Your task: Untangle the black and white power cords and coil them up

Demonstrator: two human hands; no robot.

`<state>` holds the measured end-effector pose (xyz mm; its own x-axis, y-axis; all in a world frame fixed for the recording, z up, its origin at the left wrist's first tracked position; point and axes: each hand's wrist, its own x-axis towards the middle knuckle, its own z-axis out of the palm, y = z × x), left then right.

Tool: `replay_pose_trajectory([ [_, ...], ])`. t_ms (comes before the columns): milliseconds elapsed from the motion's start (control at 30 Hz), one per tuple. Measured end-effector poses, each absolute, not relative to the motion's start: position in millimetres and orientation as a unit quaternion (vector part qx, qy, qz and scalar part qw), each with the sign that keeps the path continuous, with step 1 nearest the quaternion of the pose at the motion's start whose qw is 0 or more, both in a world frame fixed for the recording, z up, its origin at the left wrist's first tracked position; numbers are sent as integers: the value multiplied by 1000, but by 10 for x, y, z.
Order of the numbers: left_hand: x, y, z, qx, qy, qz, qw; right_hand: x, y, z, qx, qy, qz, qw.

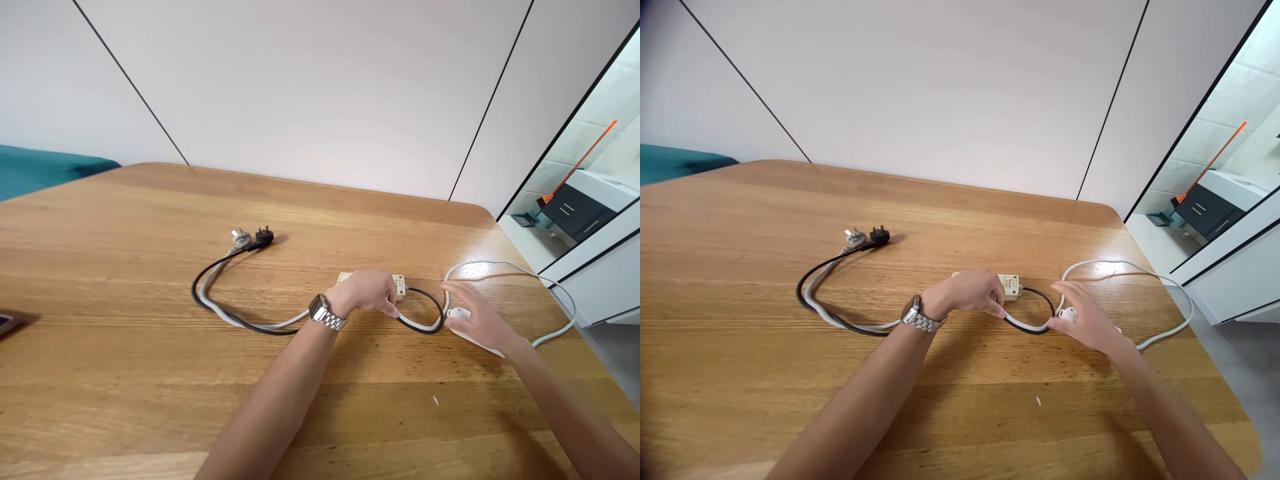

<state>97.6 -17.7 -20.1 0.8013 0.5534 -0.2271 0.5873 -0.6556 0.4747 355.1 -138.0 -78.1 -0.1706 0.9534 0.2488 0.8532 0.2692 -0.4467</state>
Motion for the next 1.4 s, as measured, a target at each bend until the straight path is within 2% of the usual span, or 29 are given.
replay_pose_trajectory([
  [100,1074,-232,-286,920,319,-31,226,3339,-1494,-895,-547,-809,83,199],
  [267,1123,-323,-412,922,330,-2,202,3203,-1463,-1053,-558,-818,17,139],
  [533,592,-266,-569,913,309,148,220,3584,-1390,-1165,-576,-795,-12,189],
  [700,164,-305,-780,893,344,221,191,3667,-1377,-1199,-590,-778,-10,218],
  [900,-185,-435,-875,850,444,212,187,3653,-1375,-1191,-605,-759,9,241],
  [1200,-311,-431,-832,862,467,122,155,3641,-1370,-1188,-620,-749,6,232],
  [1400,-312,-417,-930,854,459,212,121,3626,-1359,-1166,-611,-762,-17,211],
])
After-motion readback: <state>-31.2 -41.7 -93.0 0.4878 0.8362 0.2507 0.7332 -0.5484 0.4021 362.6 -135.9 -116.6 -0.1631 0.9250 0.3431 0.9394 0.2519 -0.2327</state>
